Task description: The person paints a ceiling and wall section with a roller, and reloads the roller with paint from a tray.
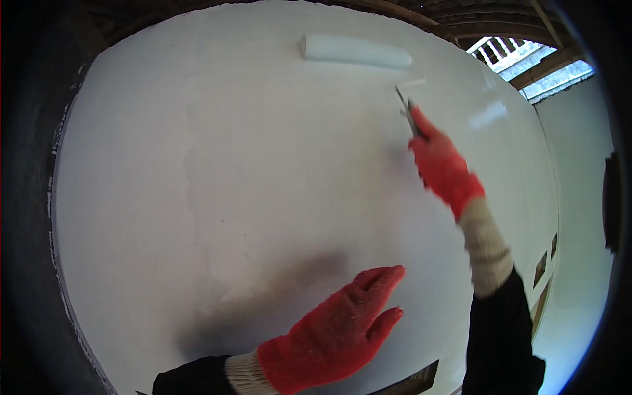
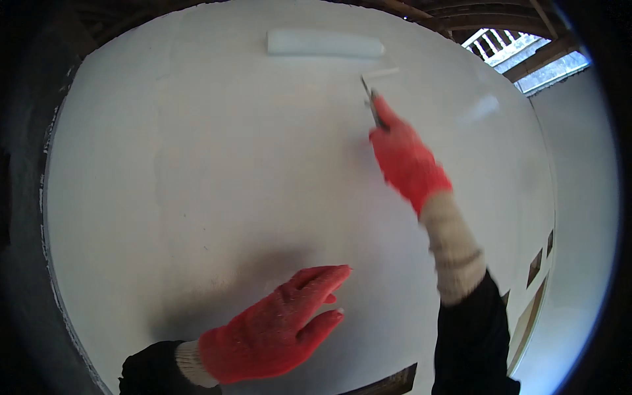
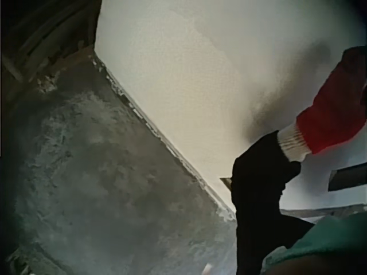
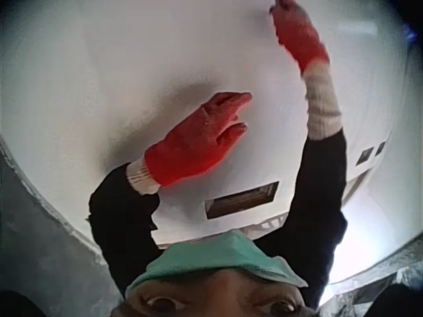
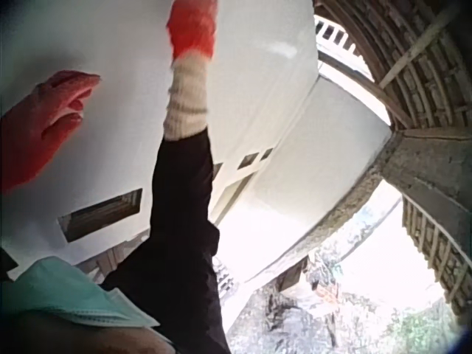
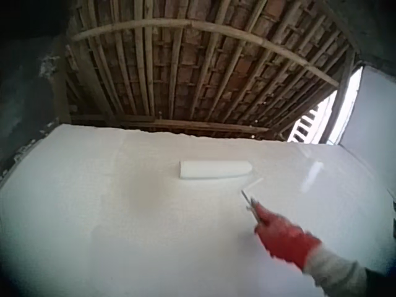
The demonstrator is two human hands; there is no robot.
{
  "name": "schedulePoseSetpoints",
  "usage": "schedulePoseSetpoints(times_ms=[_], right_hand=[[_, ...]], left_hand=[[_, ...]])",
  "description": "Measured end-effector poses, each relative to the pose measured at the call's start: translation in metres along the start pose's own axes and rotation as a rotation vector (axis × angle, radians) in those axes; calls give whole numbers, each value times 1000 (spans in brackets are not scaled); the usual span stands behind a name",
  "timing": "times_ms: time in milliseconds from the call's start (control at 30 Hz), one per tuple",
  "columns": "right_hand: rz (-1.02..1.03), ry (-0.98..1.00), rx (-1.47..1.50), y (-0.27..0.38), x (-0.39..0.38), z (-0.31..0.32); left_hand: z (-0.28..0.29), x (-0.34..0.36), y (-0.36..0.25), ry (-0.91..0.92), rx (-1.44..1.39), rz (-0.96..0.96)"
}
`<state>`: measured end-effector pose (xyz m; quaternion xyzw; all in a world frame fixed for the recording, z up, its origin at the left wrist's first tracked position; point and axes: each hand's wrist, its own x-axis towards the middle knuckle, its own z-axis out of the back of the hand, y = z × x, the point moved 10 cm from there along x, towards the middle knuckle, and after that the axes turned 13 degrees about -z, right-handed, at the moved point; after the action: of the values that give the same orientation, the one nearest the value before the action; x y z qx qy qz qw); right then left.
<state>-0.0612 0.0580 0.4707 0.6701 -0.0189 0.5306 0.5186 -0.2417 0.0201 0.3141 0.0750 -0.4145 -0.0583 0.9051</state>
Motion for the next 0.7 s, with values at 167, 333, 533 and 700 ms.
schedulePoseSetpoints(times_ms=[167, 333, 533, 700], right_hand=[[279, 24, 22, 119, 127, 11], [681, -479, -929, 230, 223, 2], [619, -184, -416, 210, 211, -4], [257, 90, 422, 111, 65, 14]], left_hand=[[46, 3, -1, -71, 180, 9], [79, -7, 12, -151, 318, 86], [66, -17, 10, -143, 232, 174], [31, -65, -2, -155, 160, 200]])
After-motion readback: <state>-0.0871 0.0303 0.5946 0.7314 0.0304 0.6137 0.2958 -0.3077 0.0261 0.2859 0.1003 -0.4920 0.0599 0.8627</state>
